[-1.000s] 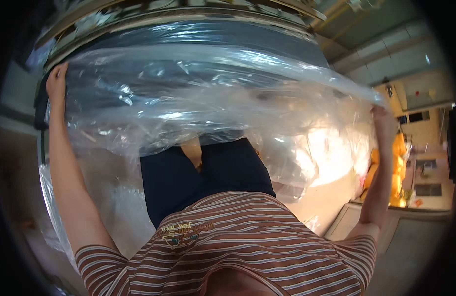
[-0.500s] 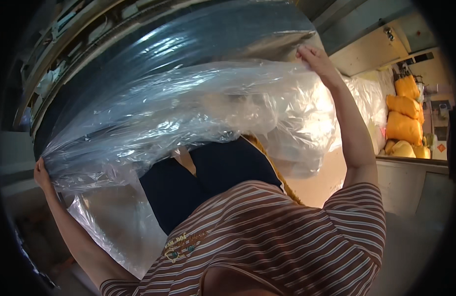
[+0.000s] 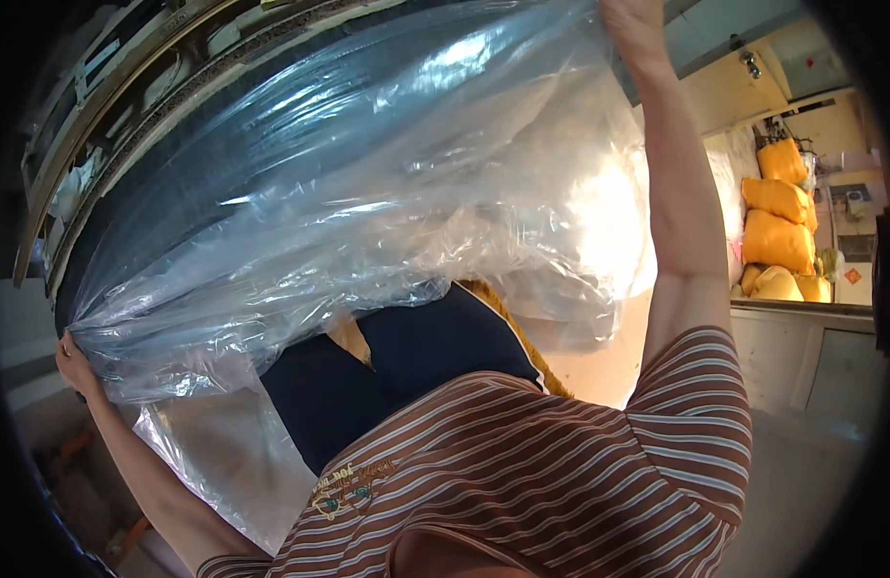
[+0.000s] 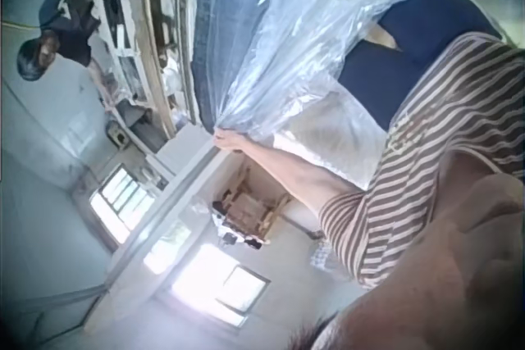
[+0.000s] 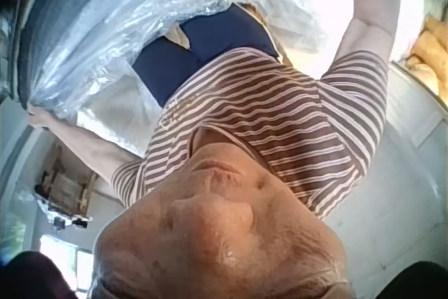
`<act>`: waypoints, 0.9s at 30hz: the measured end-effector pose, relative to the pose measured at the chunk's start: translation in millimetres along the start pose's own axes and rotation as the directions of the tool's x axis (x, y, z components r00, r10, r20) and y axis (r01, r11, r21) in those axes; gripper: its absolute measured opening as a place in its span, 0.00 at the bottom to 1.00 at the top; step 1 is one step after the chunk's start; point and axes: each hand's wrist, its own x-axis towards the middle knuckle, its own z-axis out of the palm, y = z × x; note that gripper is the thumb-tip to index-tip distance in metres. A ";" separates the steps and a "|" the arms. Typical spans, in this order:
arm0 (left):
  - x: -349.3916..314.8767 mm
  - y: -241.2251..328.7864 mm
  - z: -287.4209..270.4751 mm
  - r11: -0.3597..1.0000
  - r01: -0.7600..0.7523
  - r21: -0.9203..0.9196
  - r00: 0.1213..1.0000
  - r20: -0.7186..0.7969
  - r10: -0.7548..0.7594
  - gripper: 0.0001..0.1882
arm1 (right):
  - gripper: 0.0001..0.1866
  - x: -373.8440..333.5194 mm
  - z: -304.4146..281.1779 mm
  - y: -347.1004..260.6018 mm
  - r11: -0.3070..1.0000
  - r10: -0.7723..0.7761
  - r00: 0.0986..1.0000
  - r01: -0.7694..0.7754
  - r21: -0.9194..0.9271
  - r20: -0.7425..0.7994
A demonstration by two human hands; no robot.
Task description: The person wraps a large, dark-colored upholstered furniture piece with a clear plastic sheet. They repeatedly pull, smooth, and fold the plastic over the surface of the item, ensuring it is fully covered. The person uses both hands to manipulate the plastic, adjusting it around the edges and corners of the furniture.
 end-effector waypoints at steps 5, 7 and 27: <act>3.9 -11.5 16.2 1.000 -0.031 0.000 0.999 -0.016 0.031 0.23 | 0.09 56.7 3.6 41.2 0.978 -0.137 0.968 0.100 -0.181 -0.209; -0.5 -19.3 13.0 1.000 -0.031 -0.002 0.999 -0.024 0.031 0.23 | 0.09 46.0 10.2 19.4 0.980 -0.193 0.937 0.169 -0.105 -0.290; -4.1 20.0 9.7 0.998 0.029 0.052 1.000 -0.004 -0.029 0.25 | 0.09 4.5 2.4 58.5 0.460 0.574 0.723 -0.672 0.580 0.383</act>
